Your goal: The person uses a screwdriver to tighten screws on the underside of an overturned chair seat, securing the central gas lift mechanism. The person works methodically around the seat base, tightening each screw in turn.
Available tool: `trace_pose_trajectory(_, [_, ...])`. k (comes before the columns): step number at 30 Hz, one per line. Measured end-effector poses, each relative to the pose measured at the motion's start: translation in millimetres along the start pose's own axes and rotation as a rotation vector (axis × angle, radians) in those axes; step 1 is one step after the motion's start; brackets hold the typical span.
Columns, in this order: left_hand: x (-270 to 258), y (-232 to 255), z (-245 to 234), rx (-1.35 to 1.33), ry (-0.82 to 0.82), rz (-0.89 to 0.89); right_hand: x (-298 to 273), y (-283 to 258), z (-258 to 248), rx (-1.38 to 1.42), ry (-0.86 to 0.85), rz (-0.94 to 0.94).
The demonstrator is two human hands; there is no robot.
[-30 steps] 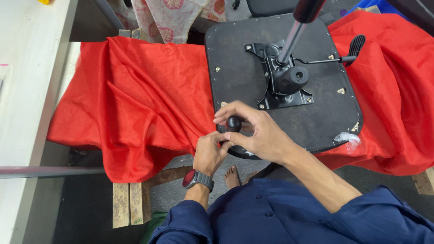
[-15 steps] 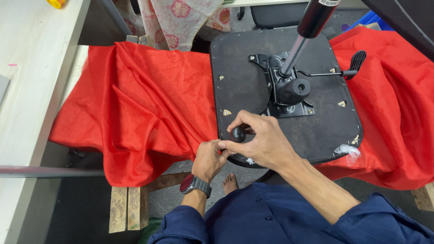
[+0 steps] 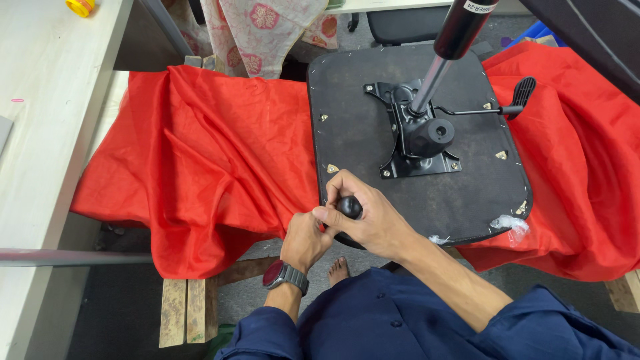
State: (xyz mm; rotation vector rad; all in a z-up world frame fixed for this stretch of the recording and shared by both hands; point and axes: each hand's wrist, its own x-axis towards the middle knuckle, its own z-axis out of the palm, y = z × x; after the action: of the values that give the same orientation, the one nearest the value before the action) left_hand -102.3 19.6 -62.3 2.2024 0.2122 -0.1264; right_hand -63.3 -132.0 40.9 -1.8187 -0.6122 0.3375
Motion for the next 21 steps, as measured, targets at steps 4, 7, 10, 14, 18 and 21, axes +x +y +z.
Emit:
trace_pose_trajectory(4, [-1, 5, -1, 0.023, -0.007, 0.031, -1, -1, -5, 0.033, 0.000, 0.042])
trace_pose_trajectory(7, [0, 6, 0, 0.012, 0.021, 0.097, 1, -2, -3, 0.044, 0.044, 0.110])
trace_pose_trajectory(10, [1, 5, 2, -0.005, 0.021, 0.131, 1, -3, 3, 0.020, 0.149, 0.119])
trace_pose_trajectory(14, [-1, 5, 4, -0.026, 0.019, 0.134, -4, -7, 10, -0.036, 0.329, 0.131])
trace_pose_trajectory(18, [-2, 5, 7, -0.017, 0.025, 0.081, -4, -6, 6, -0.099, 0.275, 0.153])
trace_pose_trajectory(21, [-2, 5, 9, -0.009, 0.040, 0.088, -4, -5, 4, -0.047, 0.212, 0.052])
